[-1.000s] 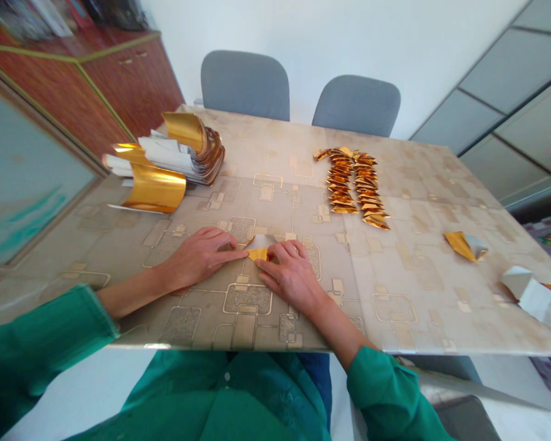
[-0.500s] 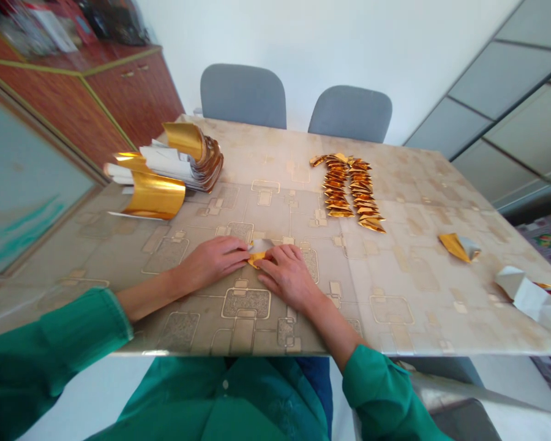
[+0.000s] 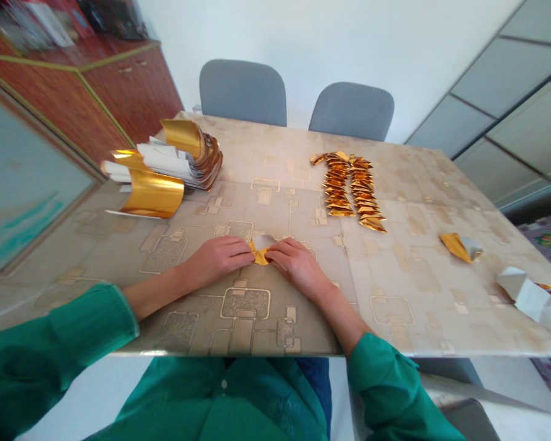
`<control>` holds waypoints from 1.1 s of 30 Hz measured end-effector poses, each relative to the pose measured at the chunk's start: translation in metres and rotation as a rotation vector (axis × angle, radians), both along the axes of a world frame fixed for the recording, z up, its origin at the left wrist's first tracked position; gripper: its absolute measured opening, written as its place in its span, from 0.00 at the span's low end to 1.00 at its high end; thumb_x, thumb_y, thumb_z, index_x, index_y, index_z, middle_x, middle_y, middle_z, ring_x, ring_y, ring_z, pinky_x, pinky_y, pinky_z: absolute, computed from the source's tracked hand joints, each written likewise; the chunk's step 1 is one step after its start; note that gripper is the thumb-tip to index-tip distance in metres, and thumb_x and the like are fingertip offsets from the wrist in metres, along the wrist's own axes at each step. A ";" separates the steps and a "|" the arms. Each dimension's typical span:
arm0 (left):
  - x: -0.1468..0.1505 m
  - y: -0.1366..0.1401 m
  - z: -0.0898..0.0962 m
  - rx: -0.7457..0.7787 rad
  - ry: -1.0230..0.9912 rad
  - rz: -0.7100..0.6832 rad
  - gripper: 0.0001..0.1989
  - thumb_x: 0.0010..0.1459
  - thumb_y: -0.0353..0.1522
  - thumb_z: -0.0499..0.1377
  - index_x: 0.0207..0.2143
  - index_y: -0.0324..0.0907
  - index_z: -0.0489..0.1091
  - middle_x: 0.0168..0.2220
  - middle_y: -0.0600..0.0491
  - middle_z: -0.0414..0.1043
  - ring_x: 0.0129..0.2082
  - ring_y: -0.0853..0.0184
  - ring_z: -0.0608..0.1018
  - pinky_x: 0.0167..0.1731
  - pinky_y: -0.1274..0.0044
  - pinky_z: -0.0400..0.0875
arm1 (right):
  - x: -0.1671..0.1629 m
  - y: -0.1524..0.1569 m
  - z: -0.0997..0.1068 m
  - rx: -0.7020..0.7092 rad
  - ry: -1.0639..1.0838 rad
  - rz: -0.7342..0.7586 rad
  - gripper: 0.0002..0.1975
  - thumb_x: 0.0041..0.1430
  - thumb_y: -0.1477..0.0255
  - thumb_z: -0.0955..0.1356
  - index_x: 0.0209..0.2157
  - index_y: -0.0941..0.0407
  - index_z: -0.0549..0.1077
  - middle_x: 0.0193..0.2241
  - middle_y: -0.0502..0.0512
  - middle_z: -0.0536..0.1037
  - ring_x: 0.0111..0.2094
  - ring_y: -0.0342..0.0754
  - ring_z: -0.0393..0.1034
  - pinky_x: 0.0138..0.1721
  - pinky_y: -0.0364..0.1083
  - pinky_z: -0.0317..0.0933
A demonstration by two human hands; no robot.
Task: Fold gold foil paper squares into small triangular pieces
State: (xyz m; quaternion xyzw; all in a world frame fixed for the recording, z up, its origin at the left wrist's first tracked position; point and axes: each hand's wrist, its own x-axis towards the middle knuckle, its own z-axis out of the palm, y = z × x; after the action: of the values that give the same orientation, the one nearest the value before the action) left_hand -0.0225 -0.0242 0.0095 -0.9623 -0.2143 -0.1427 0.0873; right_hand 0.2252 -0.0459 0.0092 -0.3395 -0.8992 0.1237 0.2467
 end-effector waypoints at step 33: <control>0.004 -0.014 -0.009 0.012 -0.144 0.077 0.09 0.68 0.28 0.53 0.43 0.40 0.74 0.39 0.50 0.75 0.36 0.65 0.73 0.35 0.75 0.68 | -0.007 -0.014 -0.001 0.166 -0.107 -0.237 0.09 0.68 0.69 0.65 0.39 0.52 0.78 0.35 0.53 0.79 0.39 0.49 0.67 0.43 0.51 0.58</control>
State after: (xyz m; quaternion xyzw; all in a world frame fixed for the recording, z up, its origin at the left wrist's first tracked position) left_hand -0.0187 -0.0379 0.0009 -0.9400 -0.2562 -0.2094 0.0826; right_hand 0.2186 -0.0598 0.0079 -0.4277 -0.8719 0.0006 0.2384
